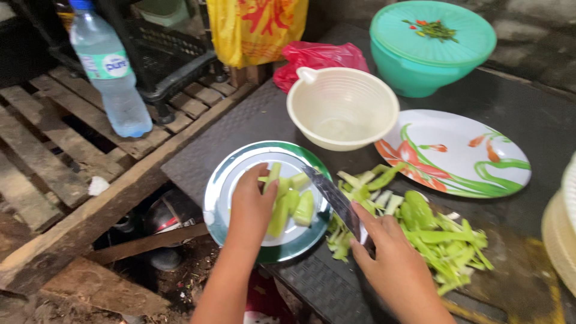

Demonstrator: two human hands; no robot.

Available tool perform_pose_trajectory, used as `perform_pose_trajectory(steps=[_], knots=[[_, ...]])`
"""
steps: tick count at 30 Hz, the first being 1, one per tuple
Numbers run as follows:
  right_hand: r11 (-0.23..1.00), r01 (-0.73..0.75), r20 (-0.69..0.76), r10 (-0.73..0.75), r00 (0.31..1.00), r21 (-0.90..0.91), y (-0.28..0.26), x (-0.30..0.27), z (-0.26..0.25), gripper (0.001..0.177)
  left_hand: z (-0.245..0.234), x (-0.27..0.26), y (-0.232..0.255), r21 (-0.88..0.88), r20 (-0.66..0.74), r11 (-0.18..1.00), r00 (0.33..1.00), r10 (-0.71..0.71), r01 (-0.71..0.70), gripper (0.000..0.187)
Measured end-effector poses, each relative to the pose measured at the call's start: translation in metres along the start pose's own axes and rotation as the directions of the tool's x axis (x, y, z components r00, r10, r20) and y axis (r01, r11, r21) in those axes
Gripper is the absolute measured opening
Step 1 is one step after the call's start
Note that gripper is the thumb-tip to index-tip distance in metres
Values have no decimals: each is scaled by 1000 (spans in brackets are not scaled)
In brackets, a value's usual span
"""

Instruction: The person peels a light green vegetable using a knife on a wooden cutting board. The peeled pieces are placed on a plate, and the peels accumulate on the board. The person handles the vegetable and knife throughout the clip.

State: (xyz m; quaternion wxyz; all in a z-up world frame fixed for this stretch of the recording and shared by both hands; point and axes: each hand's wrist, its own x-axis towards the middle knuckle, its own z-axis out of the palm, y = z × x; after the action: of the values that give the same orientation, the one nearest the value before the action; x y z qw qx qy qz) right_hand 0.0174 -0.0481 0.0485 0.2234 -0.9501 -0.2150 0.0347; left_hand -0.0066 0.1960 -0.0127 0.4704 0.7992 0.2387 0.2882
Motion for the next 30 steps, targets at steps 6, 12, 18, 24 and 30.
perform_pose_trajectory(steps=[6,12,18,24,30], knots=[[1000,0,35,0,999,17,-12,6,14,73,-7,-3,-6,-14,-40,999,999,33,-33,39],[999,-3,77,7,997,-45,-31,15,22,71,-8,1,-14,208,-46,936,953,298,-283,36],[994,-67,137,79,987,-91,-46,15,24,73,-6,-1,-17,167,11,955,969,246,-245,40],[983,-77,126,99,987,-169,-50,16,24,74,-20,-10,-2,226,-84,914,928,364,-338,41],[990,5,80,7,997,-142,-46,15,25,74,-19,-23,16,352,39,773,833,551,-528,59]])
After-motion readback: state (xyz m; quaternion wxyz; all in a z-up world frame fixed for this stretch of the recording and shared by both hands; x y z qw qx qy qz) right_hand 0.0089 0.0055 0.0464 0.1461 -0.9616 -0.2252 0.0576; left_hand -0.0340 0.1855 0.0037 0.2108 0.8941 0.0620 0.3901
